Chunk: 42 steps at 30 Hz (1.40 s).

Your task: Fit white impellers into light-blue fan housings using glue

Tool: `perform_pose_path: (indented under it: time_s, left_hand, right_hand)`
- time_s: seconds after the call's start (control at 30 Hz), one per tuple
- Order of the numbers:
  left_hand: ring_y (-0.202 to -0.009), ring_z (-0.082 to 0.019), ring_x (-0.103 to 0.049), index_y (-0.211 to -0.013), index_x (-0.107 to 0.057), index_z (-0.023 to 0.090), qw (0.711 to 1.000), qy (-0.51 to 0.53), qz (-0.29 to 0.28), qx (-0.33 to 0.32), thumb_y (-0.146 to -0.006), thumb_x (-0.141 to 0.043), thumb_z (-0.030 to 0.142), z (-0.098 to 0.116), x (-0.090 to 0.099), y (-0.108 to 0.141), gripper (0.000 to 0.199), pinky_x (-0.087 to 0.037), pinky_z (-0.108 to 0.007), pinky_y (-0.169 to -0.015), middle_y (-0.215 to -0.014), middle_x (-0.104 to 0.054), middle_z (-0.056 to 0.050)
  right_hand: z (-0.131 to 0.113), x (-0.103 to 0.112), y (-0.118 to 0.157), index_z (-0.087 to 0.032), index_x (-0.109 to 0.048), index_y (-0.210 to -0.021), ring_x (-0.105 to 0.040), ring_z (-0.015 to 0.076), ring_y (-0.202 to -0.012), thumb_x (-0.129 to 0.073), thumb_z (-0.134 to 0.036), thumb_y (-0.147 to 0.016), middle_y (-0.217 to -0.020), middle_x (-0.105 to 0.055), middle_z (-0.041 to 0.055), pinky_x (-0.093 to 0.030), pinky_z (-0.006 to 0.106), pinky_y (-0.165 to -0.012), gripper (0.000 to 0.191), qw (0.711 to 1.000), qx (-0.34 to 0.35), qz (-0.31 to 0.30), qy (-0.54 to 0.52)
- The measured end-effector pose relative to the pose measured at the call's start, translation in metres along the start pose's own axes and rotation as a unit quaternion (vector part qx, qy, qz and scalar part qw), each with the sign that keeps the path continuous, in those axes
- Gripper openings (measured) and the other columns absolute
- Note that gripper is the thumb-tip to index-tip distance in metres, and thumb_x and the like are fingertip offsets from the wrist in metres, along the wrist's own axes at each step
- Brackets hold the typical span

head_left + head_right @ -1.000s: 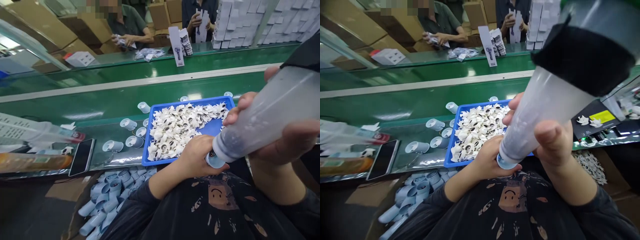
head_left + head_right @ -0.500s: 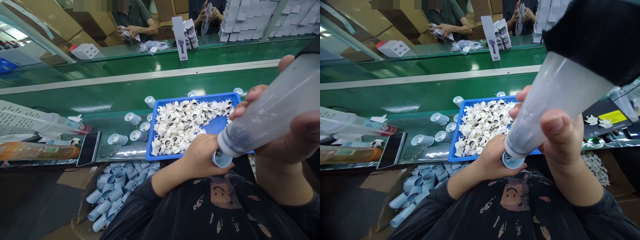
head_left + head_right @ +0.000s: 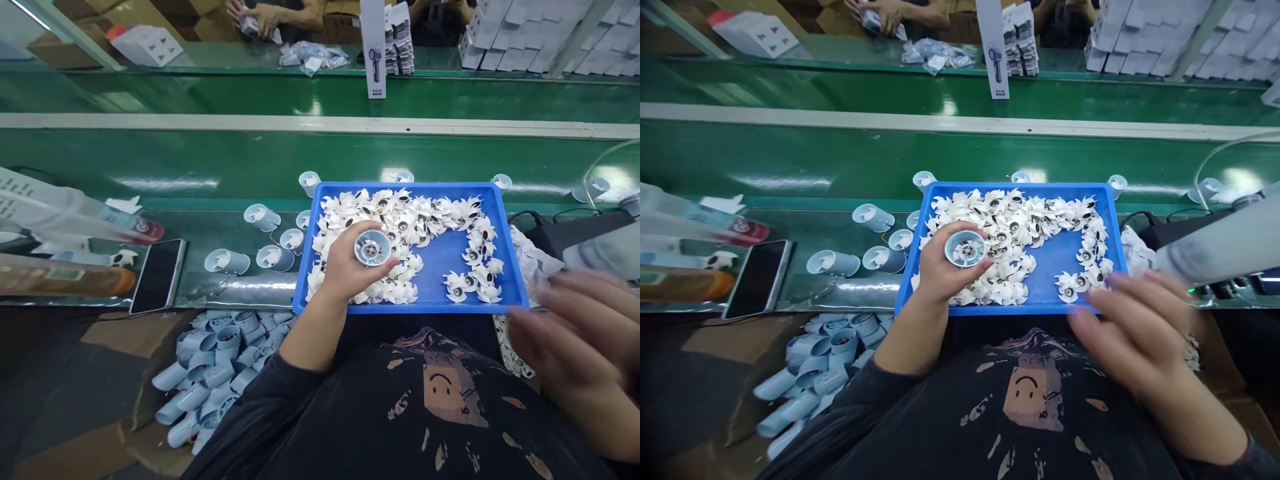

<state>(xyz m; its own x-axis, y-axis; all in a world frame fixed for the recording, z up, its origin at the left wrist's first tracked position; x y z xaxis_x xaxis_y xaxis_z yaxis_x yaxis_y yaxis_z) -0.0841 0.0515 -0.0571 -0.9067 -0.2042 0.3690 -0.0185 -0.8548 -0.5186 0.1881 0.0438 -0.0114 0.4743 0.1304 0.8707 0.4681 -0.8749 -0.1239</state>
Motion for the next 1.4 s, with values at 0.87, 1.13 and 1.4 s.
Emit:
perform_pose_path:
  time_s: [0.87, 1.13, 1.4]
  left_hand:
    - [-0.109, -0.027, -0.067, -0.121, -0.056, 0.020, 0.975, -0.050, -0.188, -0.104, -0.079, -0.070, 0.037, 0.050, -0.018, 0.018, 0.047, -0.052, -0.042, -0.092, -0.121, -0.069, -0.011]
    - [-0.095, -0.024, -0.069, -0.110, -0.055, 0.019, 0.968, -0.120, -0.160, -0.148, -0.089, -0.058, 0.038, 0.059, -0.029, 0.025, 0.029, -0.053, -0.039, -0.085, -0.101, -0.072, -0.009]
    - [-0.094, -0.022, -0.068, -0.112, -0.051, 0.021, 0.974, -0.126, -0.090, -0.163, -0.090, -0.053, 0.029, 0.061, -0.033, 0.038, 0.023, -0.054, -0.038, -0.086, -0.100, -0.072, -0.006]
  right_hand:
    - [-0.023, -0.048, -0.003, -0.021, -0.060, -0.099, -0.059, 0.0113, -0.066, -0.078, -0.055, -0.073, -0.077, -0.060, 0.0005, -0.053, 0.026, -0.067, 0.047, 0.761, -0.160, -0.126, -0.616]
    - [-0.062, -0.022, 0.000, -0.018, -0.067, -0.104, -0.058, 0.0183, -0.083, -0.057, -0.022, -0.092, -0.095, -0.061, 0.0087, -0.052, 0.033, -0.074, 0.016, 0.988, 0.128, 0.040, -0.078]
    - [-0.068, -0.036, -0.011, -0.017, -0.070, -0.080, -0.047, 0.0163, -0.073, -0.062, -0.025, -0.090, -0.080, -0.046, 0.0057, -0.043, 0.029, -0.063, 0.015, 0.982, 0.172, 0.072, -0.023]
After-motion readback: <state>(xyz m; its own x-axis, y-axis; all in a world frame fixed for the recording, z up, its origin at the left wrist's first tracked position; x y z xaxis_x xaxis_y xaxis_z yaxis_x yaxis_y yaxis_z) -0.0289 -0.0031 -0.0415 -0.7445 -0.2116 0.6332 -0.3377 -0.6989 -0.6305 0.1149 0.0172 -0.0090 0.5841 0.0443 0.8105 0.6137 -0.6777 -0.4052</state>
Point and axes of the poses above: each hand's wrist, its own y-axis away from the middle knuckle, its own x-axis out of the back of the hand, z = x × y, the point moved 3 cm from there along -y, towards the middle knuckle
